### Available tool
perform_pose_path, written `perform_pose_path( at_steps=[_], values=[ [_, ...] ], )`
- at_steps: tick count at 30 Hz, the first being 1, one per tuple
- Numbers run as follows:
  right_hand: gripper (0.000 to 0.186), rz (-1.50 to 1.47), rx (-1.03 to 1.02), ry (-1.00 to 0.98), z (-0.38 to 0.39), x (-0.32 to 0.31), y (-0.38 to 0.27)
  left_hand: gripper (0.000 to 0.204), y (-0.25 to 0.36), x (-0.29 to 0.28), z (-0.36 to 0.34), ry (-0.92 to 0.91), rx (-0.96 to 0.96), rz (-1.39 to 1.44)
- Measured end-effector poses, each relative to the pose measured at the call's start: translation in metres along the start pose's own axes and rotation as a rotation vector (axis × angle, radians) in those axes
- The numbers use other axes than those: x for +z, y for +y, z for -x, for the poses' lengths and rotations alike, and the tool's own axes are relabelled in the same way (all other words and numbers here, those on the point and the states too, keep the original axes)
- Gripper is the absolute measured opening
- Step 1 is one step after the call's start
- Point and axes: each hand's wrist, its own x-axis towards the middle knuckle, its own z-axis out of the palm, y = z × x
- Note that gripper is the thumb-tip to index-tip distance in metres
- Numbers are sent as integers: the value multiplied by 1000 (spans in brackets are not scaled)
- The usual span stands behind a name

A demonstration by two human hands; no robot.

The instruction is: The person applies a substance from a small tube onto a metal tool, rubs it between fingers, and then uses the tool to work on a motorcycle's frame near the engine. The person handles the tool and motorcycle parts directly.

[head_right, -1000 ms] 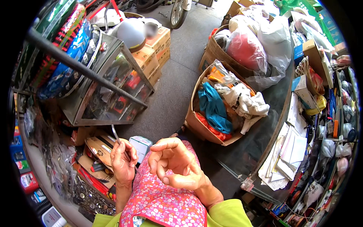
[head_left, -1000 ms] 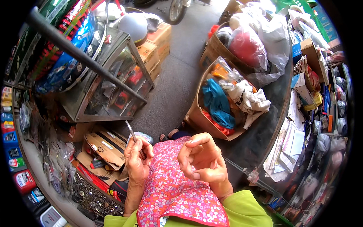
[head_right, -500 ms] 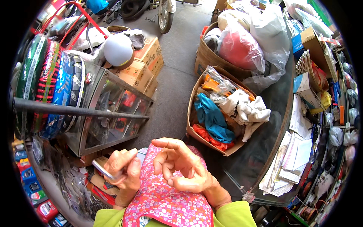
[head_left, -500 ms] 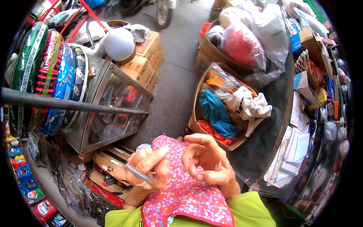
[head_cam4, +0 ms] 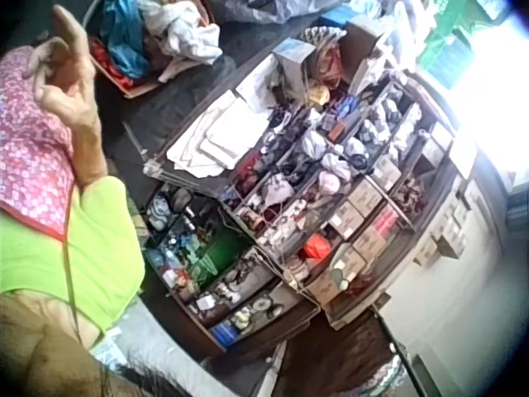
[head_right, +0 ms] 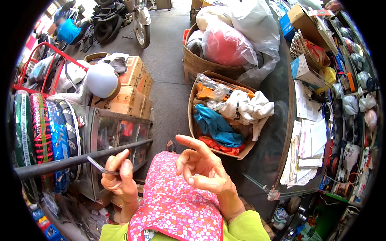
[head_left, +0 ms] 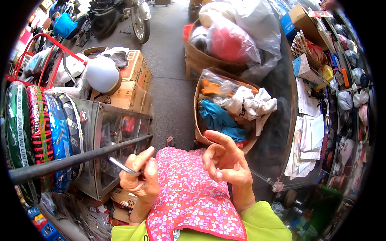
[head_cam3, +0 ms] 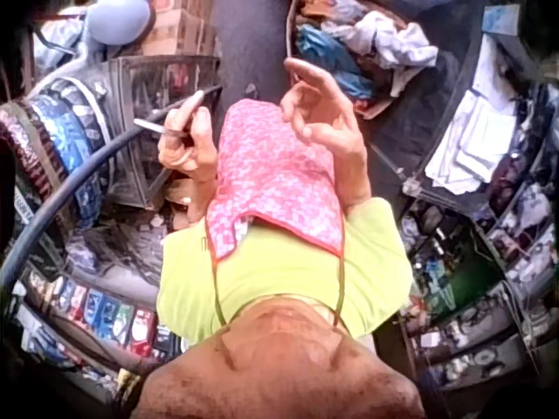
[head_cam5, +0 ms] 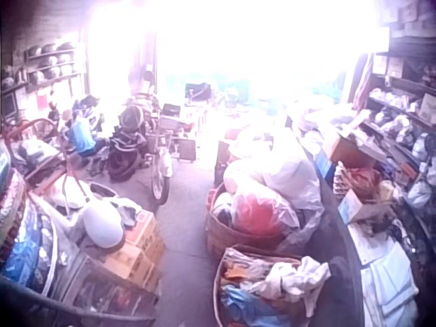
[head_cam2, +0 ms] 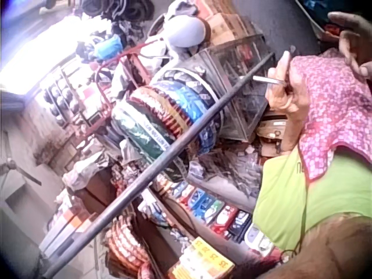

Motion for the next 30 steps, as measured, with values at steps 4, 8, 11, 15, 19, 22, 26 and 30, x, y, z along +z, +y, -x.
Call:
perform_pose_path(
  at_steps=[4,8,11,15,19,22,26,30],
  values=[
    [84,28,31,-5,-8,17,6,24,1,3,-10,-169,121,-1],
    [82,156,8,13,-5,33,8,28,7,-1,-23,-251,397,-123],
    [82,172,66,154,-5,50,6,30,9,-6,-26,-294,442,-104],
    [77,243,21,74,-4,50,14,31,11,-12,-26,-318,404,-49],
    [78,273,1,-94,-3,45,18,34,9,-12,-23,-274,434,-47],
    [78,284,19,-124,-4,45,19,38,9,-16,-20,-326,458,-28],
    [78,284,57,-104,-6,54,13,48,7,-20,-12,-398,537,-115],
    [79,254,61,-71,-8,59,14,56,4,-19,-8,-412,607,-176]
  ],
)
